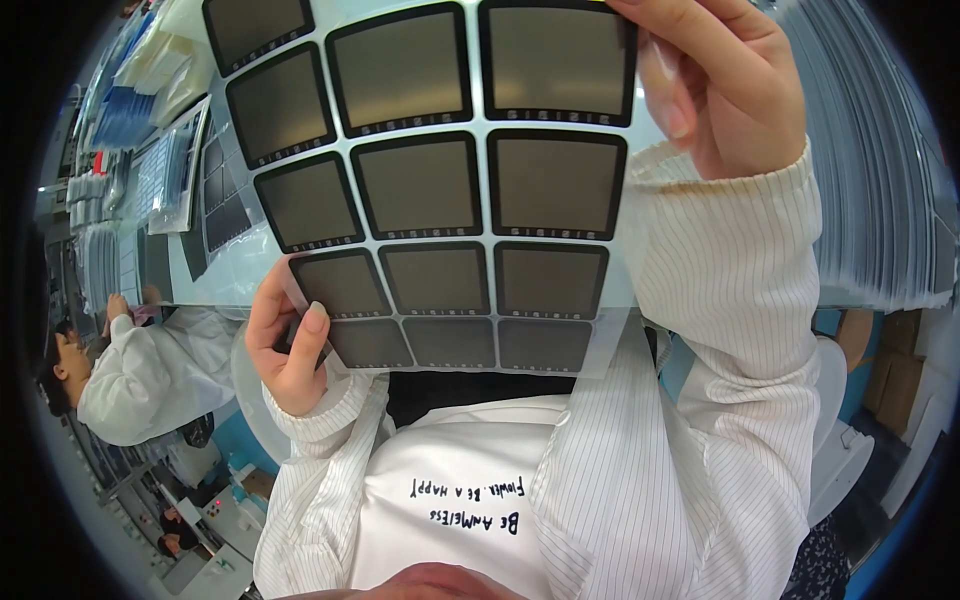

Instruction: Inspecting sheets of small rectangular components, wiping them with a cloth, and organizing them at a workstation.

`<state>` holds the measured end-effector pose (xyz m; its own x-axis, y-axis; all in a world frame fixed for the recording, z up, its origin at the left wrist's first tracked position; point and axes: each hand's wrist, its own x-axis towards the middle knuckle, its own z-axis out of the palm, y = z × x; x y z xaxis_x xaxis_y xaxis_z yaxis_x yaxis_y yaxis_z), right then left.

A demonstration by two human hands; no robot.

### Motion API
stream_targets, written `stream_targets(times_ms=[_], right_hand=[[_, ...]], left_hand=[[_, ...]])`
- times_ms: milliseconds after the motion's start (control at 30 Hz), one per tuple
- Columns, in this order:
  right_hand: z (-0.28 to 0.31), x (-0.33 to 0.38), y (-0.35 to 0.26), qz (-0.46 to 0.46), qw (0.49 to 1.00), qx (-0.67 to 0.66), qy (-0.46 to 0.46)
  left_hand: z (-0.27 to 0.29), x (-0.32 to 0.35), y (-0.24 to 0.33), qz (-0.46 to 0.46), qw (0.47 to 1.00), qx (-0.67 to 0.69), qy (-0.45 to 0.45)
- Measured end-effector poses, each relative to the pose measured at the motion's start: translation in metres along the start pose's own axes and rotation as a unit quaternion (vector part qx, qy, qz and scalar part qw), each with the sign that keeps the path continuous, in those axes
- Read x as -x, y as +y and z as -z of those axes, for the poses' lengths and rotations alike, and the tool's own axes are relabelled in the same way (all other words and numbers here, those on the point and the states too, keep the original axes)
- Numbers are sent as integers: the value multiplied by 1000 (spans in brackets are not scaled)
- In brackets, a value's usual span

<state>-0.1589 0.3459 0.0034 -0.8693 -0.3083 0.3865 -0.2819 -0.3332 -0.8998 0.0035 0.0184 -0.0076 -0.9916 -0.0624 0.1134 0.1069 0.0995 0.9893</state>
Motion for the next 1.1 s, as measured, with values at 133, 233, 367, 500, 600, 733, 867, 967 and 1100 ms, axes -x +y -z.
stream_targets(times_ms=[133,233,367,500,600,733,867,967,1100], right_hand=[[15,2,6,-5,999,47,-2],[19,1,3,-9,998,62,5],[23,-2,1,-7,998,63,3],[28,-3,2,8,998,32,53],[47,0,-1,2,1000,24,1],[67,1,0,29,988,111,104],[44,-3,-2,37,972,147,180],[38,-3,1,34,946,179,267],[-29,-16,-16,-9,985,-70,157]], left_hand=[[1,0,-2,0,1000,2,-7],[-5,-6,4,3,1000,-13,0],[-4,-7,9,-8,999,-43,-4],[-2,-10,4,-57,997,-57,-18],[-3,-8,5,-18,999,-40,-14],[-5,-9,9,-17,1000,-17,-20],[-3,-10,7,-32,999,-25,-28],[-5,-9,7,-37,999,-31,-22],[-2,-9,8,-30,999,-39,-3]])
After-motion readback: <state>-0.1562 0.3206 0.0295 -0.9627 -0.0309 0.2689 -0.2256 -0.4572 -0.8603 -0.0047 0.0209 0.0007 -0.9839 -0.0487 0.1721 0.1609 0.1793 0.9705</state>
